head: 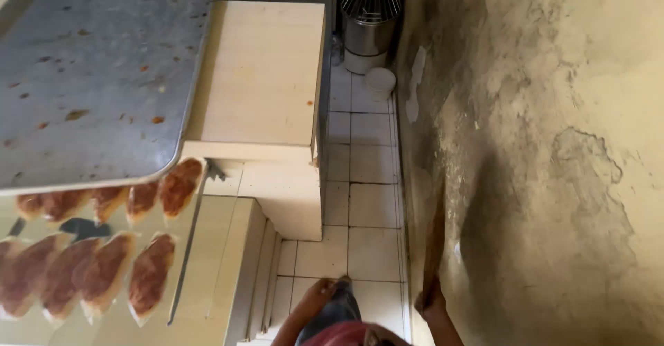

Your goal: Dip freshly baked donuts into chocolate and white glaze and arrange them on a tray.

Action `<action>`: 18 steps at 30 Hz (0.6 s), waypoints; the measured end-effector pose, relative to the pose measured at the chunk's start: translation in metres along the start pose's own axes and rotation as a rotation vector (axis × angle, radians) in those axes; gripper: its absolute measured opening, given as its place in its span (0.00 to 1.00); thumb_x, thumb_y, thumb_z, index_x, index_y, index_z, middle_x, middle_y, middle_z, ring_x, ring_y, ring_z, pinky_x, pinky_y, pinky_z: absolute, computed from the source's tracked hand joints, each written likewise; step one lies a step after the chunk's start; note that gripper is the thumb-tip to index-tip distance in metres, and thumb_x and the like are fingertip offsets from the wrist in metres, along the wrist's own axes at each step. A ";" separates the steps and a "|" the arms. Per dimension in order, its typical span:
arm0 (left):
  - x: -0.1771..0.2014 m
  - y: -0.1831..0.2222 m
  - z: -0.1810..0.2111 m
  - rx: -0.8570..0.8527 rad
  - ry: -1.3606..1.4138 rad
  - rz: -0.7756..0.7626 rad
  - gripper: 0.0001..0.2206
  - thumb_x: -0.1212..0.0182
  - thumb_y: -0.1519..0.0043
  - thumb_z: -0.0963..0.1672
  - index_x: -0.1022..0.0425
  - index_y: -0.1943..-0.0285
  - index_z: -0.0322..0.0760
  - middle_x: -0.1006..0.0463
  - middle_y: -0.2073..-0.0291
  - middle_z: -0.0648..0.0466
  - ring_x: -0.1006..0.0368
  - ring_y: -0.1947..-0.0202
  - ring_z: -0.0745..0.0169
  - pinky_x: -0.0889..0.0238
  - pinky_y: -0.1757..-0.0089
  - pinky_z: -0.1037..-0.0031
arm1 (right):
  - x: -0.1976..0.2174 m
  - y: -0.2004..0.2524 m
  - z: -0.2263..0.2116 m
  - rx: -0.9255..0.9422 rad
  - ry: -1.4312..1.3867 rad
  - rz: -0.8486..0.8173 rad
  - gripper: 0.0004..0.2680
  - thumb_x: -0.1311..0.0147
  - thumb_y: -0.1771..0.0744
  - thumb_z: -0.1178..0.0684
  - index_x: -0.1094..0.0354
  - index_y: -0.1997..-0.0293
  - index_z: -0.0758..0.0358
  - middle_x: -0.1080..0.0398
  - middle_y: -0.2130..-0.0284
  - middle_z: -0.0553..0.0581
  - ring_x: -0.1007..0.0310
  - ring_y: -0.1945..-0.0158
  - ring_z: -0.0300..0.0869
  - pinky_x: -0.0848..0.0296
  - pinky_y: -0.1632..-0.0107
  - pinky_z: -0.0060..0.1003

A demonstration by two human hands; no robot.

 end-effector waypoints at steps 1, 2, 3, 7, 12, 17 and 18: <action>-0.007 -0.020 0.054 -0.136 -0.025 -0.081 0.15 0.44 0.35 0.49 0.24 0.46 0.38 0.17 0.59 0.56 0.25 0.63 0.67 0.32 0.56 0.77 | -0.017 -0.012 -0.018 -0.033 -0.065 0.018 0.26 0.50 0.35 0.19 0.47 0.85 0.48 0.52 0.94 0.47 0.54 0.90 0.40 0.54 0.83 0.37; -0.010 -0.040 0.088 -0.126 -0.009 -0.097 0.15 0.44 0.35 0.49 0.24 0.46 0.38 0.17 0.59 0.56 0.25 0.63 0.67 0.32 0.56 0.77 | -0.017 -0.049 -0.028 -0.030 -0.060 0.042 0.26 0.50 0.35 0.19 0.47 0.85 0.48 0.52 0.94 0.47 0.54 0.90 0.40 0.54 0.83 0.37; -0.013 -0.060 0.123 -0.174 -0.038 -0.126 0.15 0.44 0.34 0.47 0.25 0.43 0.39 0.19 0.56 0.55 0.26 0.62 0.65 0.31 0.57 0.75 | -0.020 -0.086 -0.037 -0.103 -0.162 -0.126 0.20 0.57 0.33 0.30 0.43 0.81 0.50 0.47 0.91 0.46 0.52 0.88 0.38 0.52 0.82 0.36; -0.007 -0.115 0.263 -0.290 0.016 -0.134 0.14 0.43 0.34 0.45 0.27 0.40 0.39 0.20 0.53 0.53 0.24 0.59 0.62 0.29 0.58 0.74 | -0.082 -0.162 -0.103 -0.258 -0.348 -0.540 0.21 0.60 0.30 0.28 0.31 0.71 0.50 0.35 0.85 0.48 0.42 0.83 0.37 0.45 0.77 0.37; 0.007 -0.186 0.307 -0.371 0.123 -0.222 0.16 0.45 0.35 0.42 0.29 0.38 0.37 0.20 0.53 0.55 0.27 0.59 0.65 0.34 0.57 0.75 | -0.180 -0.313 -0.148 -0.212 -0.548 -1.605 0.14 0.45 0.32 0.42 0.28 0.46 0.59 0.26 0.56 0.57 0.25 0.57 0.44 0.30 0.53 0.37; 0.012 -0.309 0.328 -0.186 0.244 -0.061 0.15 0.42 0.34 0.46 0.25 0.40 0.40 0.21 0.54 0.59 0.29 0.60 0.69 0.35 0.56 0.78 | -0.300 -0.394 -0.254 -0.392 -0.431 -1.108 0.13 0.53 0.31 0.44 0.28 0.70 0.58 0.27 0.77 0.52 0.30 0.76 0.42 0.35 0.71 0.39; 0.023 -0.337 0.334 -0.230 0.267 0.047 0.15 0.42 0.34 0.47 0.26 0.40 0.40 0.20 0.53 0.56 0.27 0.59 0.66 0.33 0.55 0.76 | -0.335 -0.404 -0.273 -0.446 -0.413 -1.329 0.18 0.52 0.33 0.33 0.27 0.60 0.58 0.25 0.68 0.54 0.27 0.67 0.44 0.33 0.64 0.42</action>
Point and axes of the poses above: each hand's wrist, its own y-axis away from the middle knuckle, its own x-axis out of the back of the hand, z = x × y, the point moved 2 cm from there along -y, towards the middle knuckle
